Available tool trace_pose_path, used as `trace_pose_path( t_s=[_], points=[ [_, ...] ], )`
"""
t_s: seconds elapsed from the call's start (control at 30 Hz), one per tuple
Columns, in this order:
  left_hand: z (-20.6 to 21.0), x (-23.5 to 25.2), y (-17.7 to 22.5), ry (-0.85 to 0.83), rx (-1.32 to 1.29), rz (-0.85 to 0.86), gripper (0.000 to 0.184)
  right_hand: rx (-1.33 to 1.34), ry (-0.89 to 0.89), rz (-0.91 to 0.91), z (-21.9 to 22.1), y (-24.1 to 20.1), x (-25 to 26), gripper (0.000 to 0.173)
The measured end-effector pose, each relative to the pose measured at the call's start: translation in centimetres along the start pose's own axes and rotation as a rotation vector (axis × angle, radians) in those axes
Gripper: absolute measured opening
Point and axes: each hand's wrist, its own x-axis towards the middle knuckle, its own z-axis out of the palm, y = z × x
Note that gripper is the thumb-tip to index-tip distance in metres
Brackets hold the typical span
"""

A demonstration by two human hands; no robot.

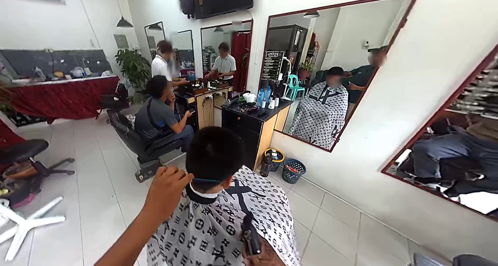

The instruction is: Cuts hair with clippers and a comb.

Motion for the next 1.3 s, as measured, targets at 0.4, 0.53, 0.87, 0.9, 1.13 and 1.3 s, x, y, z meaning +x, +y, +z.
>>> trace_pose_path(
  t_s=[0.4, 0.53, 0.87, 0.9, 1.13, 1.3],
  points=[
    [-0.2, 4.3, 8.9, -0.187, 0.007, -0.05, 0.016, -0.07, -0.028, 0.147, -6.8, -5.4, 5.2, 0.055],
    [-1.5, 5.6, 10.5, -0.086, -0.084, -0.16, 0.027, -0.234, 0.055, 0.066, -7.2, -8.1, 8.2, 0.03],
    [-1.2, 7.3, 10.0, 0.009, -0.033, -0.304, 0.027, -0.89, 0.064, -0.284, -6.4, -11.8, 12.7, 0.047],
    [-1.1, 7.0, 10.0, 0.013, -0.019, -0.305, 0.026, -0.887, 0.062, -0.276, -6.1, -11.8, 12.6, 0.048],
    [-0.9, 6.5, 9.7, -0.015, -0.031, -0.332, 0.025, -0.809, 0.055, -0.48, -3.7, -12.2, 11.4, 0.048],
    [-1.3, 6.6, 10.3, -0.011, -0.023, -0.319, 0.025, -0.909, 0.095, -0.309, -4.1, -12.7, 11.1, 0.041]
  ],
)
